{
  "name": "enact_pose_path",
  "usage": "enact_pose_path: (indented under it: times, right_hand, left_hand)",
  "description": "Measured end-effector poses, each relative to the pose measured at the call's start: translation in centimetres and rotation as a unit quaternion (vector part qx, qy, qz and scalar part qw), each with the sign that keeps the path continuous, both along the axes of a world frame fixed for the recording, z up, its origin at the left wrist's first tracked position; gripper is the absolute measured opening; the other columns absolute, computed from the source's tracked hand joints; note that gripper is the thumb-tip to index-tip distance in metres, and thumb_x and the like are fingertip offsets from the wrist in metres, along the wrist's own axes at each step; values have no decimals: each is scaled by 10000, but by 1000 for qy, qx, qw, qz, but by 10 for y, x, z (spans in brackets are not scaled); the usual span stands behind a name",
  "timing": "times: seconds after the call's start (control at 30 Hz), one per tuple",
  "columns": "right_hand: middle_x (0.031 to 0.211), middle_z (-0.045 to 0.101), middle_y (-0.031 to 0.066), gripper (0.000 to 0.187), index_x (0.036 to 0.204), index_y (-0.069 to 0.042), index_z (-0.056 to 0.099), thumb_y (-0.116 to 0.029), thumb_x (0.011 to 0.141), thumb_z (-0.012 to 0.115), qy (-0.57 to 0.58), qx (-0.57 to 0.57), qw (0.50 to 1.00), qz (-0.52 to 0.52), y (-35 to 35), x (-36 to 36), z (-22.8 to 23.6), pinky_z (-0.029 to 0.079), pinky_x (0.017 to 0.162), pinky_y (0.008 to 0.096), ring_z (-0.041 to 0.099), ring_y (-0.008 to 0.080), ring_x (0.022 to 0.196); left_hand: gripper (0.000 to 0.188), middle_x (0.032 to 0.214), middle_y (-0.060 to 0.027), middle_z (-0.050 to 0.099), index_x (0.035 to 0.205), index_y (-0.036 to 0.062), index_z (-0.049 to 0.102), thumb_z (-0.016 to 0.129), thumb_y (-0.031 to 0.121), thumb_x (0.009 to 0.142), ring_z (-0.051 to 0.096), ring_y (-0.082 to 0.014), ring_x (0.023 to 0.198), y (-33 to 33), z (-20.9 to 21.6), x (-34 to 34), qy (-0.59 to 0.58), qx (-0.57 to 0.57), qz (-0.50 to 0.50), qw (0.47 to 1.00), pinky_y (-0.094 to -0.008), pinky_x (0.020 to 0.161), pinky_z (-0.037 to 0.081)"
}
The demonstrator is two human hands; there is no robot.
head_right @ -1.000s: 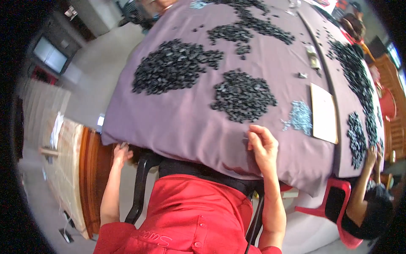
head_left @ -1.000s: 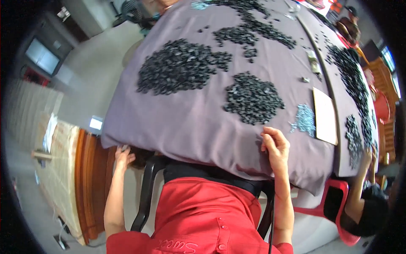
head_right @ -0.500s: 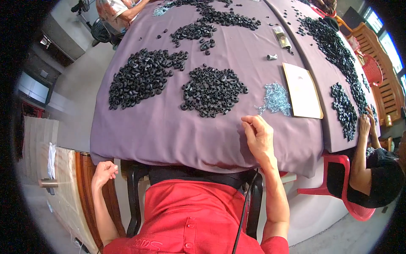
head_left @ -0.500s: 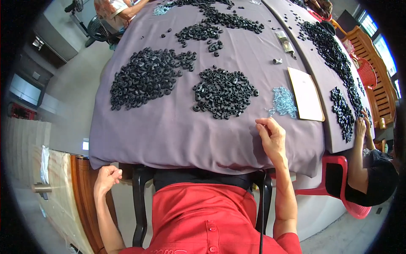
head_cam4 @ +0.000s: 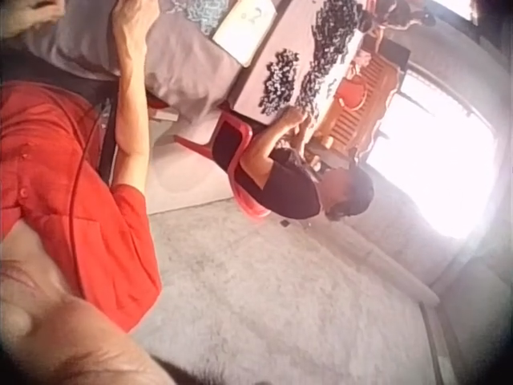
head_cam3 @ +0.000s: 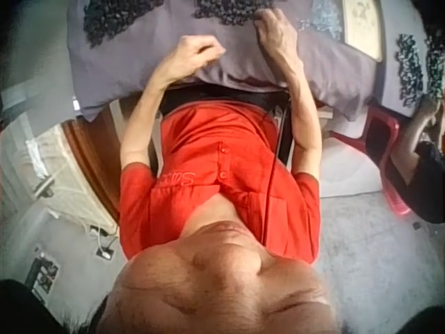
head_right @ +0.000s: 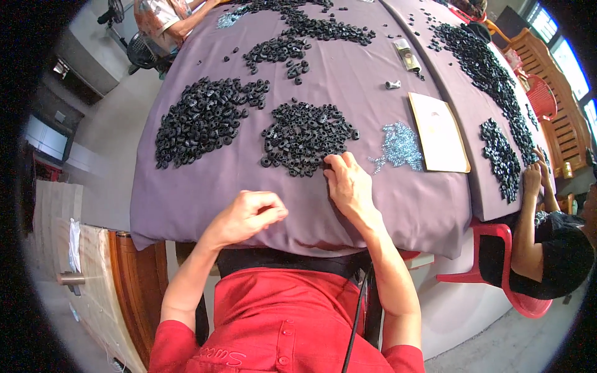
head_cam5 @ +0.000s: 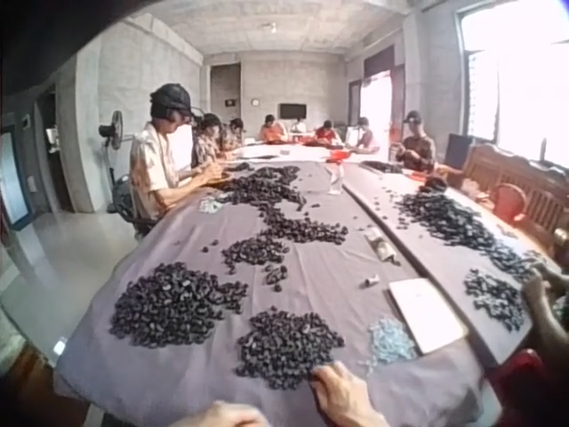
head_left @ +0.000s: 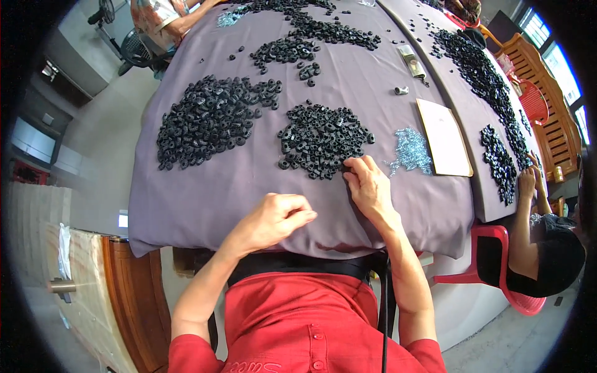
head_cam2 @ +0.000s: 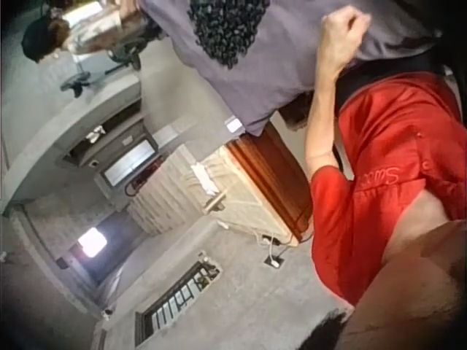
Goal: The person assembles small black plastic components by hand, inserting metal pins or clips into them.
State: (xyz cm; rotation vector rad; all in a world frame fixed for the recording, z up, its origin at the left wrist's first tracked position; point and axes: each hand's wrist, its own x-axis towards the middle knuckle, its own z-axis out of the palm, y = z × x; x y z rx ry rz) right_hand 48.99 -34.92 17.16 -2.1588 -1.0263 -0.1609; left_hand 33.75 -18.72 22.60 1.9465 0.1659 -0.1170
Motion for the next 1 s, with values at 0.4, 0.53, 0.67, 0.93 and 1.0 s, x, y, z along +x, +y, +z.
enact_pose_path:
  times: [0.4,0.53,0.67,0.93,1.0]
  right_hand:
    - [812,534,131,280,1030,-58,573,-50,752,610,87,34,994,47,-20,-5,5,464,627,382,563,311,710]
    - [826,541,133,247,992,-26,565,-1,746,582,42,83,996,-12,-16,17,8,459,642,372,567,306,734]
    - [864,546,139,128,870,-21,561,-6,744,579,-11,30,999,-21,-3,42,6,456,687,407,558,331,798]
    - [890,547,149,178,923,-31,565,28,761,519,-39,-25,999,14,1,42,1,463,695,395,566,334,803]
    - [896,543,151,194,936,-31,560,33,760,513,-56,-27,998,10,0,44,-1,462,696,397,563,335,805]
  left_hand:
    - [67,748,-105,592,806,29,580,614,81,783,586,-262,637,-47,-50,42,-172,58,108,977,-345,579,452]
    - [60,747,-91,588,803,40,584,620,76,773,592,-262,644,-50,-53,43,-202,95,115,968,-344,579,456]
    - [60,752,-85,594,806,44,588,621,81,772,597,-252,649,-54,-51,42,-198,88,133,967,-332,583,459]
    - [58,740,-40,597,839,32,603,604,82,810,550,-139,586,-51,-53,45,-157,45,142,976,-270,537,438]
    - [70,729,-1,589,848,17,610,591,84,838,505,-60,544,-54,-50,51,-134,22,140,981,-224,493,419]
